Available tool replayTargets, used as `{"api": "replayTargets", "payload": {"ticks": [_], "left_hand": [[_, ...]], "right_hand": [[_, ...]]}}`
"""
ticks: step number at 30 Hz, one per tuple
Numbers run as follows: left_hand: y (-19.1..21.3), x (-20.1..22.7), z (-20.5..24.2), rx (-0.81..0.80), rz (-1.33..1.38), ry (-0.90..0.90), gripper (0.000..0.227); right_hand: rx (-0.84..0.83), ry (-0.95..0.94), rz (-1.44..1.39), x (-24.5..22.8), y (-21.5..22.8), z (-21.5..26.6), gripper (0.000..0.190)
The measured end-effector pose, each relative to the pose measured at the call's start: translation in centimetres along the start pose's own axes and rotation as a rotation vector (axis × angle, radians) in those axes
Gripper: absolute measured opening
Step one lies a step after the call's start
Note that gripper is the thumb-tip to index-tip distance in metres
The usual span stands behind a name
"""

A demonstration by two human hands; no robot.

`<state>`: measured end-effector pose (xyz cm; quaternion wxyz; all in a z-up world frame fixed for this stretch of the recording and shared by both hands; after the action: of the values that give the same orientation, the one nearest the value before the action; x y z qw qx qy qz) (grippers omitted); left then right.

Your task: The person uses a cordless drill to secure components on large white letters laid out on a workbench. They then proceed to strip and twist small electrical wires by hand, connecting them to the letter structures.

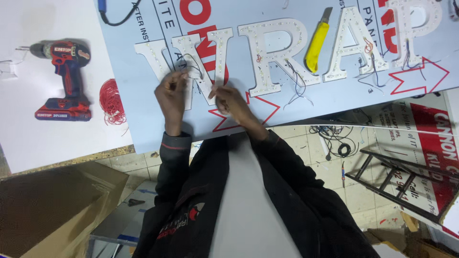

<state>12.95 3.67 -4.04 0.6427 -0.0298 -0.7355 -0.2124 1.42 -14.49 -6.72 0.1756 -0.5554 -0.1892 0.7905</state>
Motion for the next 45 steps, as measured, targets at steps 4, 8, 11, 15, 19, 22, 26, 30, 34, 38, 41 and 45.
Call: {"api": "replayTargets", "payload": {"ticks": [4, 8, 11, 15, 19, 22, 26, 30, 34, 38, 41, 45], "left_hand": [[-0.8, 2.3, 0.2, 0.052, -0.121, -0.179, 0.012], [-1.9, 2.5, 0.4, -0.038, -0.194, -0.221, 0.013], [-2.3, 2.4, 0.6, -0.056, -0.269, -0.230, 0.015], [-2.7, 2.7, 0.9, -0.083, -0.276, -0.214, 0.014], [-3.3, 2.1, 0.8, -0.103, -0.301, -0.164, 0.020], [-3.6, 1.7, 0.9, -0.092, -0.298, -0.129, 0.021], [-3.8, 2.5, 1.2, -0.071, -0.347, -0.019, 0.033], [-3.6, 3.0, 1.2, -0.058, -0.420, 0.004, 0.030], [-2.8, 3.1, 1.1, -0.124, -0.373, -0.035, 0.050], [-2.0, 2.7, 1.7, -0.115, -0.325, -0.060, 0.039], [-1.9, 2.7, 1.9, -0.137, -0.292, -0.087, 0.030], [-3.1, 0.5, 1.6, -0.066, -0.232, -0.108, 0.011]], "right_hand": [[0.271, 0.192, 0.527, -0.8, 1.9, -1.3, 0.025], [0.292, 0.254, 0.696, -0.9, 1.4, -2.5, 0.019], [0.299, 0.283, 0.777, -1.1, 1.2, -2.1, 0.016], [0.306, 0.266, 0.747, -1.5, 1.1, -1.7, 0.019], [0.300, 0.239, 0.698, -1.4, 1.0, -1.6, 0.022], [0.291, 0.303, 0.721, -1.4, 0.6, -1.8, 0.018], [0.247, 0.479, 0.849, -2.6, -0.5, -1.3, 0.018], [0.253, 0.616, 1.065, -3.7, -1.5, -2.1, 0.012], [0.218, 0.683, 1.142, -3.9, -2.3, -3.2, 0.008], [0.250, 0.701, 1.239, -2.6, -1.6, -3.4, 0.007], [0.232, 0.620, 1.265, -1.3, -0.8, -4.4, 0.008], [0.147, 0.534, 1.230, -3.8, -2.2, -3.4, 0.012]]}}
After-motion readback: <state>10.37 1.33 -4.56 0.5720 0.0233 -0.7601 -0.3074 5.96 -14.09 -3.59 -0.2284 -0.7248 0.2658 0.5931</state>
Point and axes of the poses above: each hand's wrist, its own z-axis away from the middle knuckle, its own y-axis out of the back of the hand, x = y × z, the point moved 5 cm from there along -z, towards the middle knuckle, and after that the axes turned 9 degrees about -x, right-handed, at the moved point
